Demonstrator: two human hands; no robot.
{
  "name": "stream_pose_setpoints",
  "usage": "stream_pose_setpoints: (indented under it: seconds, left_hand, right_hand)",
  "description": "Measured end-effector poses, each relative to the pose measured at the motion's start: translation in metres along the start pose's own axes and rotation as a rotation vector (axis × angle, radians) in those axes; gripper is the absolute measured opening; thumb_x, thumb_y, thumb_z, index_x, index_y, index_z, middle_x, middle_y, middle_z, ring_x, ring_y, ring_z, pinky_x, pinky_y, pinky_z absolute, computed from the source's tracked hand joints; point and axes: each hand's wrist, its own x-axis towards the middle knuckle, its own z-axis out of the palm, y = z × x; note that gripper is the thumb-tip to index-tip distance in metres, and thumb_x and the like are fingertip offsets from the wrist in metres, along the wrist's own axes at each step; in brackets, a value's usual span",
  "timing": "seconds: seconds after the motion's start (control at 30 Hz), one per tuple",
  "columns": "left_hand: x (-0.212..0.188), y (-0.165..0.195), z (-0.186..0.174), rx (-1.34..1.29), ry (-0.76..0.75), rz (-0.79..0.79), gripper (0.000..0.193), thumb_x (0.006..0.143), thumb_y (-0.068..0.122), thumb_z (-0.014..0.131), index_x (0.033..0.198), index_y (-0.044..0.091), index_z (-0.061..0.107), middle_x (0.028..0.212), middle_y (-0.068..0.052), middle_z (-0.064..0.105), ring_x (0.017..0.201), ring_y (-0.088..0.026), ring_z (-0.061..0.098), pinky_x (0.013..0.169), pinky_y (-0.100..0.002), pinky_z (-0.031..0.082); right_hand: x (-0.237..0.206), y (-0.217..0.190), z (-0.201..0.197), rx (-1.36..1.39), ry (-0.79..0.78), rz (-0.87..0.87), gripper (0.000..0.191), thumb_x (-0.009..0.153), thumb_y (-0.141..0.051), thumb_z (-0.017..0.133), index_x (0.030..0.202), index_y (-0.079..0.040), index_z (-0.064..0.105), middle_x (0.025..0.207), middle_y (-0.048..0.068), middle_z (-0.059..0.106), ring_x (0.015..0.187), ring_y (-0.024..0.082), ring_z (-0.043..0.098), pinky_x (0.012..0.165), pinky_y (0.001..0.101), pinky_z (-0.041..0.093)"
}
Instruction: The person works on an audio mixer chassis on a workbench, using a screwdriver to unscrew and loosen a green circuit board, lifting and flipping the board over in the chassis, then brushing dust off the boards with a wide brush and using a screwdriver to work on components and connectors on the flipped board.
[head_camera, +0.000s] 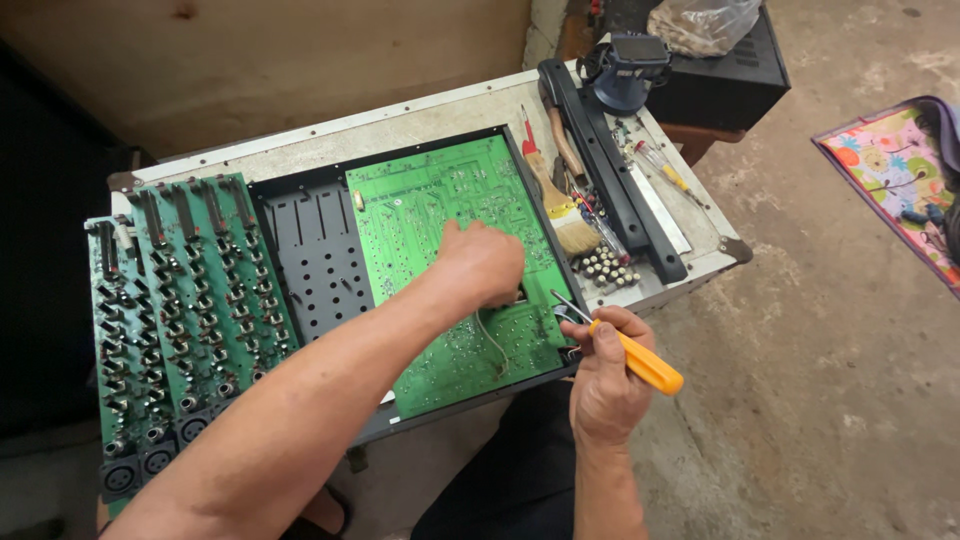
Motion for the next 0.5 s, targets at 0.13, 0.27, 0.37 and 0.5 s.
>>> stream_pose_setpoints:
  seconds: [0.13, 0.27, 0.37, 0.5]
  left_hand:
    - [0.002, 0.008, 0.005, 0.024, 0.091, 0.024, 0.026, 0.075, 0.015, 0.070, 0.099, 0.008, 0.078, 0.109, -0.015, 0.073, 0.114, -0.033, 0.063, 0.101, -0.059, 0.041]
    - [0.000, 0.013, 0.020, 0.005, 0.218, 0.024, 0.026, 0.077, 0.018, 0.068, 0.098, 0.006, 0.077, 0.110, -0.017, 0.071, 0.111, -0.035, 0.062, 0.096, -0.059, 0.041]
    - [-0.003, 0.020, 0.032, 0.052, 0.325, 0.026, 0.023, 0.082, 0.020, 0.065, 0.096, 0.009, 0.078, 0.111, -0.017, 0.071, 0.110, -0.035, 0.063, 0.095, -0.059, 0.042]
    - [0.000, 0.017, 0.031, 0.046, 0.298, 0.010, 0.023, 0.082, 0.019, 0.064, 0.098, 0.009, 0.077, 0.109, -0.016, 0.071, 0.109, -0.034, 0.064, 0.096, -0.061, 0.041]
  right_hand:
    - [0.001, 0.000, 0.001, -0.030, -0.005, 0.022, 0.019, 0.105, -0.009, 0.059, 0.119, 0.003, 0.056, 0.105, 0.009, 0.059, 0.086, 0.019, 0.067, 0.090, 0.0437, 0.061]
    - [0.001, 0.002, 0.003, -0.105, -0.025, -0.001, 0.017, 0.104, -0.007, 0.059, 0.117, 0.003, 0.057, 0.102, 0.009, 0.060, 0.085, 0.018, 0.067, 0.088, 0.0406, 0.062]
    - [0.001, 0.002, 0.003, -0.150, -0.026, 0.000, 0.016, 0.104, -0.007, 0.059, 0.117, 0.003, 0.057, 0.102, 0.008, 0.060, 0.085, 0.017, 0.068, 0.087, 0.0388, 0.062]
    - [0.002, -0.001, 0.005, -0.190, -0.028, 0.003, 0.016, 0.104, -0.007, 0.059, 0.117, 0.003, 0.058, 0.100, 0.008, 0.061, 0.084, 0.017, 0.069, 0.085, 0.0364, 0.062]
